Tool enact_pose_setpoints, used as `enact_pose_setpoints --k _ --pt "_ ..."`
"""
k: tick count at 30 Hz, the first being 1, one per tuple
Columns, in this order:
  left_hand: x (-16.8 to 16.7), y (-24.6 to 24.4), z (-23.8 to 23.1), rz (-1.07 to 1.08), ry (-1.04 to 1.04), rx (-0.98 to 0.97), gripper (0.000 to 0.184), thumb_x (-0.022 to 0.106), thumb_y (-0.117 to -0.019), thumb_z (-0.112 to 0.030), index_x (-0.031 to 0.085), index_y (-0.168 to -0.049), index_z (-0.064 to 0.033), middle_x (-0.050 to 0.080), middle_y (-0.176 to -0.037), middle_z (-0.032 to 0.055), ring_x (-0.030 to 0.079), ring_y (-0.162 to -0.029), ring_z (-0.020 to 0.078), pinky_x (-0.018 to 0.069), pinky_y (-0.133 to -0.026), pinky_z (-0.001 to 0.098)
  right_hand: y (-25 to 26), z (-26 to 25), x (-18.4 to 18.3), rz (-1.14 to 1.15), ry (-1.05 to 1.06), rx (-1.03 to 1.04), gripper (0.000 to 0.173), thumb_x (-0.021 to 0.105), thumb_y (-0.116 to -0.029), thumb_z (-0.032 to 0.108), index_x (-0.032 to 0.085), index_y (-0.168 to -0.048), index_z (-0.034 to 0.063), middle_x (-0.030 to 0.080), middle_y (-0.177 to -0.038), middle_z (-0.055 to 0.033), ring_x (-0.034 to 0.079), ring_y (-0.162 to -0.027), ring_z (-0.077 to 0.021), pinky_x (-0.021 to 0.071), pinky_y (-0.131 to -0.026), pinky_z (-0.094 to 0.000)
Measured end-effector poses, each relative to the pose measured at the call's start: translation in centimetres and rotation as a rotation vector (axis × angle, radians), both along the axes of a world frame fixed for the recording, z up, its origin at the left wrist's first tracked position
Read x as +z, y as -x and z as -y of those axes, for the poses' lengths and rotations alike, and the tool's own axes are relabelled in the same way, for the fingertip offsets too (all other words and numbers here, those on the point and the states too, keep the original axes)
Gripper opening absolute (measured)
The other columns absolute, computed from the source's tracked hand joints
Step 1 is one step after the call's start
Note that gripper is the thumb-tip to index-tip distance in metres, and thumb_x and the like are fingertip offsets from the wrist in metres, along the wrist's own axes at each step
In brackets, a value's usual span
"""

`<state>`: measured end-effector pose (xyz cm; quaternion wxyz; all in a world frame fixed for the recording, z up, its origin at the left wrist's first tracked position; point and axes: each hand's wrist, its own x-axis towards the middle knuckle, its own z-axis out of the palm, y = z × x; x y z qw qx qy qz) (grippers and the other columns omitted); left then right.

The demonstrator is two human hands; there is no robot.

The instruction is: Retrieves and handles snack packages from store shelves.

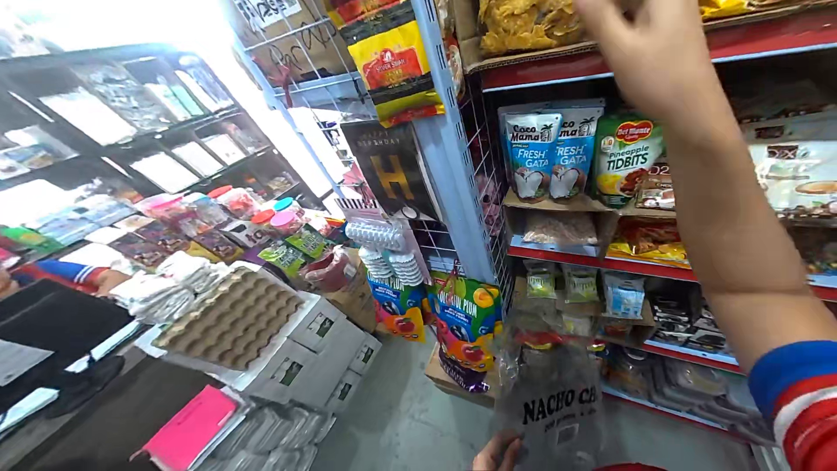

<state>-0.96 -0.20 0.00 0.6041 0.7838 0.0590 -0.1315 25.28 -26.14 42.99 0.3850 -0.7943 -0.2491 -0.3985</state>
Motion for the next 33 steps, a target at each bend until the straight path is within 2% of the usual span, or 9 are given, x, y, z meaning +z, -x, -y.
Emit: enact_pose_setpoints --k 2,5,7,12,15,19,24,29,33 --pt "0.2 0.5 0.0 0.013 0.013 -0.004 0.025 0.057 -0.1024 -0.010 0.070 -0.115 0.0061 0.076 -0.096 0.0122 0.073 -0.088 0.0144 0.0583 -0.087 0.0354 5.3 1.3 -5.8 -0.101 0.273 0.218 0.064 0.057 -0.1000 0.036 0.039 -0.152 0.0032 0.047 -0.151 -0.0165 0.053 -0.134 -0.0216 0.0494 -0.109 -0.0404" --pt "0.7 1.2 -0.4 0.048 0.025 -0.011 0.024 0.057 -0.1015 -0.008 0.070 -0.113 0.0075 0.076 -0.094 0.0128 0.073 -0.086 0.0146 0.0586 -0.086 0.0354 10.2 4.9 -15.5 -0.716 0.648 0.574 0.073 0.066 -0.0962 0.048 0.042 -0.157 0.0140 0.051 -0.153 -0.0109 0.051 -0.138 -0.0275 0.0431 -0.113 -0.0528" --pt "1.2 1.5 -1.0 0.057 0.034 -0.016 0.024 0.057 -0.1007 -0.008 0.070 -0.113 0.0079 0.076 -0.094 0.0114 0.072 -0.086 0.0126 0.0582 -0.087 0.0337 10.5 7.3 -21.2 -1.069 0.552 0.566 0.076 0.072 -0.0943 0.038 0.040 -0.157 0.0090 0.053 -0.150 -0.0174 0.053 -0.136 -0.0331 0.0427 -0.112 -0.0541" --pt "2.2 1.0 -2.8 0.112 0.161 -0.056 0.022 0.057 -0.0985 -0.007 0.070 -0.109 0.0062 0.077 -0.094 0.0057 0.074 -0.086 0.0100 0.0609 -0.087 0.0316 12.9 15.7 -35.4 -1.477 0.099 0.045 0.086 0.077 -0.0922 0.033 0.030 -0.159 0.0063 0.047 -0.151 -0.0279 0.050 -0.137 -0.0423 0.0401 -0.113 -0.0558" --pt "1.6 -0.4 -3.4 0.153 0.300 -0.103 0.019 0.061 -0.0993 -0.020 0.076 -0.105 -0.0107 0.078 -0.092 -0.0032 0.075 -0.084 0.0074 0.0614 -0.084 0.0293 16.8 19.0 -40.8 -1.642 0.013 -0.053 0.101 0.082 -0.0881 0.032 0.018 -0.163 0.0065 0.035 -0.158 -0.0311 0.042 -0.141 -0.0478 0.0364 -0.115 -0.0606" --pt "-0.4 -3.1 -1.5 0.044 0.464 -0.161 0.018 0.069 -0.0933 -0.043 0.079 -0.094 -0.0281 0.076 -0.078 -0.0090 0.070 -0.070 0.0017 0.0587 -0.071 0.0209 23.1 17.3 -42.2 -1.620 -0.300 0.142 0.101 0.075 -0.0895 0.012 0.007 -0.165 0.0082 0.027 -0.164 -0.0256 0.038 -0.146 -0.0423 0.0387 -0.115 -0.0532" --pt "-1.0 -5.7 6.3 -0.205 0.357 -0.271 0.023 0.050 -0.1003 -0.014 0.064 -0.110 0.0006 0.067 -0.074 -0.0056 0.063 -0.063 0.0026 0.0557 -0.065 0.0226 26.7 13.2 -41.7 -1.509 -0.518 0.317 0.111 0.076 -0.0784 0.008 0.006 -0.164 0.0067 0.040 -0.157 -0.0218 0.050 -0.137 -0.0253 0.0467 -0.108 -0.0420" --pt "-1.4 -5.0 14.8 -0.399 0.240 -0.564 0.027 0.054 -0.1036 -0.015 0.061 -0.120 0.0048 0.067 -0.086 0.0019 0.063 -0.073 0.0058 0.0558 -0.073 0.0264 27.1 11.0 -40.3 -1.495 -0.419 0.304 0.061 0.084 -0.0798 0.007 0.057 -0.132 -0.0066 0.069 -0.117 -0.0139 0.064 -0.108 -0.0141 0.0506 -0.102 -0.0357" --pt "-2.2 -3.5 20.1 -0.393 0.093 -0.744 0.022 0.058 -0.0941 0.002 0.063 -0.115 0.0066 0.068 -0.097 0.0092 0.063 -0.085 0.0103 0.0547 -0.081 0.0316 28.5 11.5 -42.2 -1.464 -0.303 0.267 0.089 0.084 -0.0848 0.020 0.034 -0.153 -0.0084 0.061 -0.135 -0.0258 0.060 -0.126 -0.0286 0.0441 -0.113 -0.0433"
